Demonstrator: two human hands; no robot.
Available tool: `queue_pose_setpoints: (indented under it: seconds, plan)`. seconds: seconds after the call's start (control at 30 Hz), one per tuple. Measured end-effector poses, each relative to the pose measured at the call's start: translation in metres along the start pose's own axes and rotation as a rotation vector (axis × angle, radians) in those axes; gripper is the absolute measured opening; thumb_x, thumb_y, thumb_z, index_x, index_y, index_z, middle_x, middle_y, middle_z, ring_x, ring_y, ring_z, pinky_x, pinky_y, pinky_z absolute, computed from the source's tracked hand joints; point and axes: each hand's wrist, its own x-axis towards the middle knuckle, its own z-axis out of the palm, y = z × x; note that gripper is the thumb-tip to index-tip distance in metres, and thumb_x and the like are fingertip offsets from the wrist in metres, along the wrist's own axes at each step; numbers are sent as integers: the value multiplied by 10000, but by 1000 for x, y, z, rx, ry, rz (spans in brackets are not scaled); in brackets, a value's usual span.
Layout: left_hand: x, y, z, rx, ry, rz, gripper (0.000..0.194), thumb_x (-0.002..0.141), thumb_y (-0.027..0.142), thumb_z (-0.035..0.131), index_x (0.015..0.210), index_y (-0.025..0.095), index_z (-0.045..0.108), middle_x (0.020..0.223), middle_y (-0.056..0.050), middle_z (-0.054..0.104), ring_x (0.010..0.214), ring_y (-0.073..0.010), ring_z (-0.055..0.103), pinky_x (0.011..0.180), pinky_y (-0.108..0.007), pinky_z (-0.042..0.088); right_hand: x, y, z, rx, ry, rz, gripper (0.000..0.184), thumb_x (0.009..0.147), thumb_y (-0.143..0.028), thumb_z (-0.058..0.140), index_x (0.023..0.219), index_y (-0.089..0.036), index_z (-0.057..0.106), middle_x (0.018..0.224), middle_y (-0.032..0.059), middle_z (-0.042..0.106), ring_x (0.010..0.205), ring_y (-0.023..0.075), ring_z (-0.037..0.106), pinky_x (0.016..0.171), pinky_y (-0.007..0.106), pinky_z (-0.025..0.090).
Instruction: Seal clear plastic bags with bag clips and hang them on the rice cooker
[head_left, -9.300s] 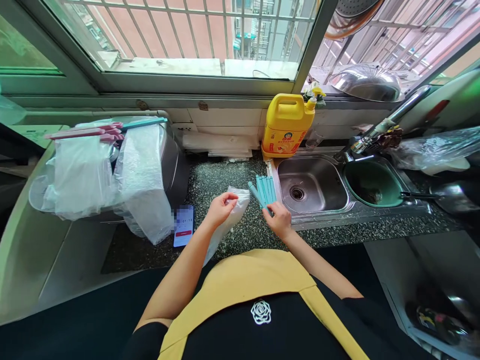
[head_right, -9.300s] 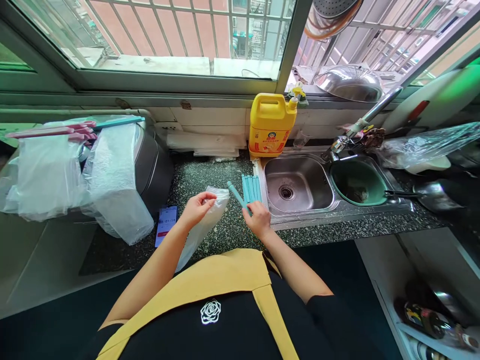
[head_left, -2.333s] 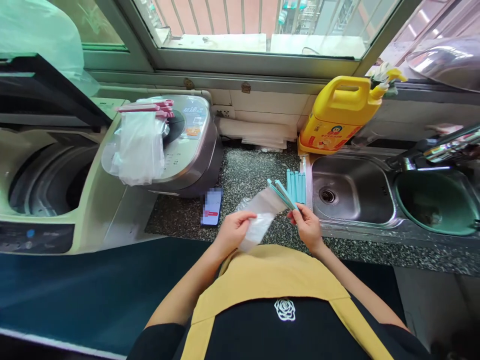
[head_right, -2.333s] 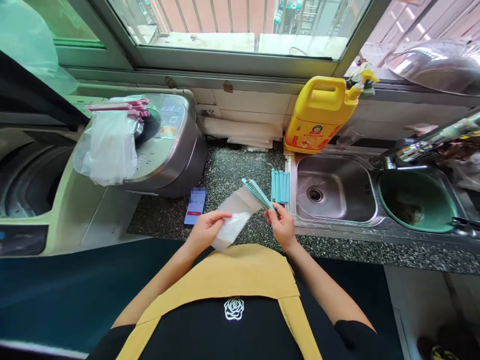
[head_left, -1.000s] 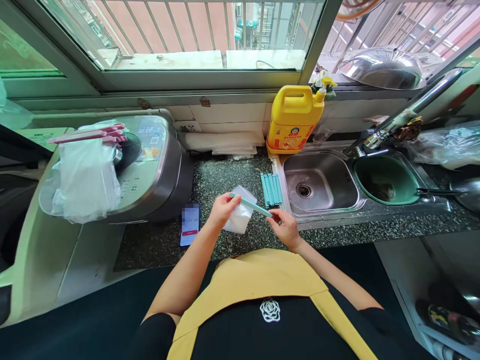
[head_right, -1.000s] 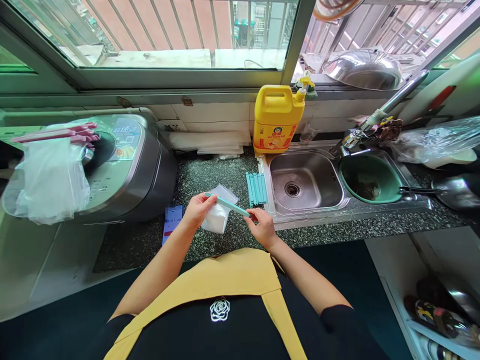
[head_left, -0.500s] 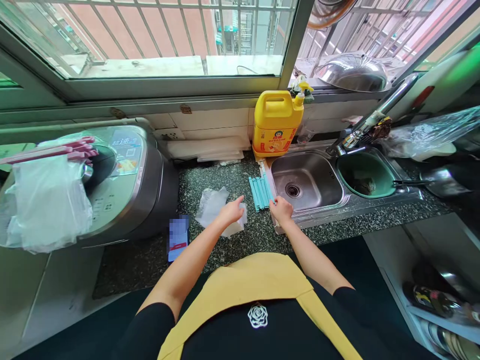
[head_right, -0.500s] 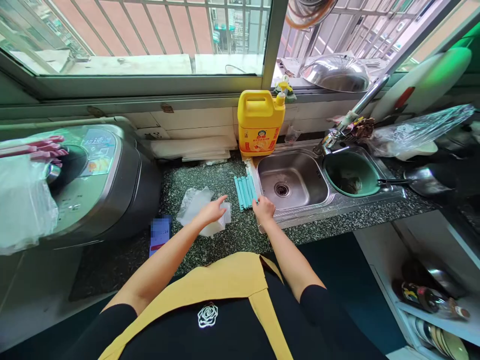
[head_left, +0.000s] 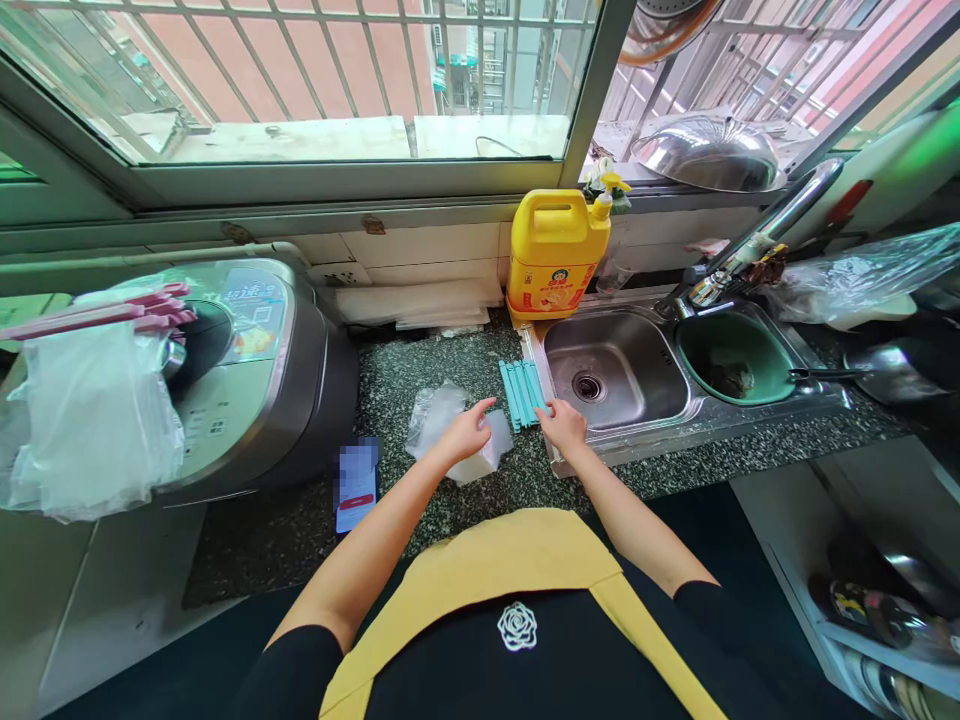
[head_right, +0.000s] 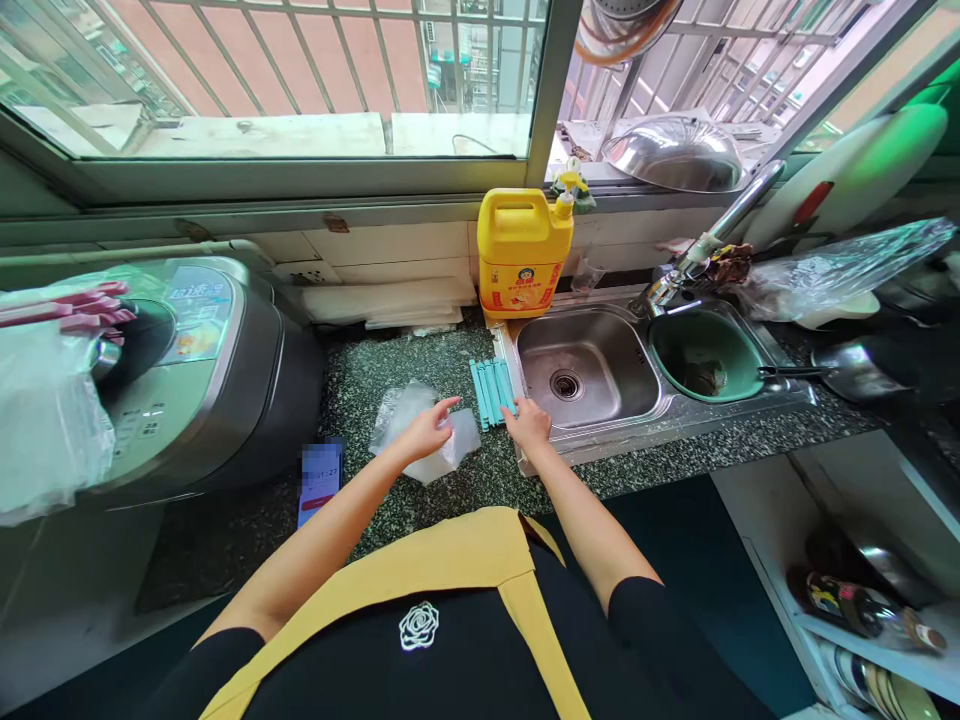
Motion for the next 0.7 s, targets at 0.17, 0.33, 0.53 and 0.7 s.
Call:
queue_pose_setpoints:
  seconds: [0.17,0.33,0.53,0.7]
  plan:
    - [-33,19,-47,-411,32,210,601,731,184,477,1326,202,397,996,-64,628,677,-98,567,648,-229,459,3,-50,-29,748,-553,-284,534,745,-609,479,979,-144,598,877,76,652,785,168,587,672,269,447]
    - [-36,22,-81,-587,-40,235,739,694,292,621,1364,210,318,959,-57,636,788,-138,589,701,-250,465,24,-111,-84,700,-604,-434,410,615,-517,646,719,-129,566,649,6,568,581,106,494,560,230,393]
    - [6,-2,-134,-302,-82,15,198,653,203,556,817,129,637,715,-25,645,710,-157,587,704,-277,468,82,-158,-176,171,155,-728,227,733,-365,542,635,-160,530,610,0,526,592,120,468,573,243,357]
    - [60,23,-231,227,448,-133,273,697,111,430,849,149,653,896,-77,671,867,-199,592,807,-325,436,140,-182,-201,-279,516,-505,184,801,-295,497,810,-132,583,754,97,618,721,204,556,631,290,382]
